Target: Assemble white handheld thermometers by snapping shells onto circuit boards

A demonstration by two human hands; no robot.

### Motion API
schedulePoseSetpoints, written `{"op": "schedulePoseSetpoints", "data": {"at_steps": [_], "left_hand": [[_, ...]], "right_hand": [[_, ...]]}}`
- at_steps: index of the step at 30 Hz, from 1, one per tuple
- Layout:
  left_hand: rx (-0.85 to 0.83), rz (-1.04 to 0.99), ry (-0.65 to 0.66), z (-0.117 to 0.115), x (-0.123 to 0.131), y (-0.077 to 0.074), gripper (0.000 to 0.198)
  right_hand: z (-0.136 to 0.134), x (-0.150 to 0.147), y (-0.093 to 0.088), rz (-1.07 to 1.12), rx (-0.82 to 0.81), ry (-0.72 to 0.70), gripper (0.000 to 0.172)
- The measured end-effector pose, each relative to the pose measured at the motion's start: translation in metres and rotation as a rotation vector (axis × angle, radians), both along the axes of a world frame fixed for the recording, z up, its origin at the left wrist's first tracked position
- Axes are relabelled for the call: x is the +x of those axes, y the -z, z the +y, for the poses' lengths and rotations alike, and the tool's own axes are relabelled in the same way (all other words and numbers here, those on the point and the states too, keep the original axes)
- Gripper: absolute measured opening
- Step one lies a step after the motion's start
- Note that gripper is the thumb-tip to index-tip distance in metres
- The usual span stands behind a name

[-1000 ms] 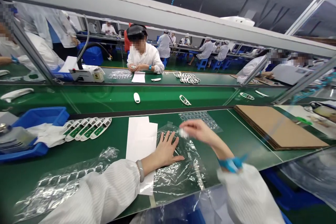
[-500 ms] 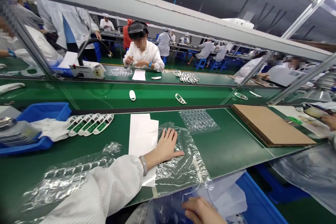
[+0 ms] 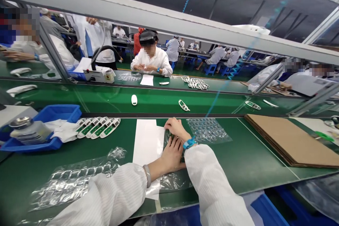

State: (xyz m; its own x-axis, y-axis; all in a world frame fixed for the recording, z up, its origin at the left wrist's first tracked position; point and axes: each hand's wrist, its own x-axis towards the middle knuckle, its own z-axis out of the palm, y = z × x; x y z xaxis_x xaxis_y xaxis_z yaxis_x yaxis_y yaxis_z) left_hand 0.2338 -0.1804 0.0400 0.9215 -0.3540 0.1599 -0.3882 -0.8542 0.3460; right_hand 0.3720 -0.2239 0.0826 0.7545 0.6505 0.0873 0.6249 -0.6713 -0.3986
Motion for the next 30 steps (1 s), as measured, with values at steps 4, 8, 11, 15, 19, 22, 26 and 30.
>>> {"op": "schedulePoseSetpoints", "data": {"at_steps": [4, 8, 11, 15, 19, 22, 26, 30], "left_hand": [[-0.004, 0.031, 0.007, 0.0, 0.001, -0.001, 0.098], [-0.015, 0.058, 0.044, 0.001, 0.001, -0.004, 0.099], [-0.029, 0.09, 0.084, 0.004, -0.001, -0.008, 0.114], [-0.047, 0.077, 0.146, 0.007, -0.003, -0.009, 0.123], [-0.045, 0.08, 0.167, 0.008, -0.004, -0.006, 0.122], [-0.029, 0.097, 0.185, 0.009, -0.003, -0.005, 0.12], [-0.021, 0.058, 0.163, 0.008, 0.001, -0.006, 0.12], [0.086, -0.117, 0.145, -0.006, -0.013, -0.007, 0.105]], "right_hand": [[-0.053, 0.023, -0.015, 0.04, 0.064, 0.096, 0.036], [-0.112, 0.016, -0.021, 0.121, 0.027, 0.066, 0.037], [-0.124, 0.015, -0.006, 0.164, -0.01, 0.09, 0.035], [-0.111, 0.037, 0.014, 0.193, -0.019, 0.132, 0.036], [-0.111, 0.061, 0.003, 0.112, -0.001, 0.197, 0.031], [-0.117, 0.06, -0.015, 0.036, 0.034, 0.2, 0.033], [-0.105, 0.031, -0.012, 0.13, -0.003, -0.041, 0.032], [-0.086, 0.006, 0.008, 0.23, -0.073, -0.214, 0.032]]}}
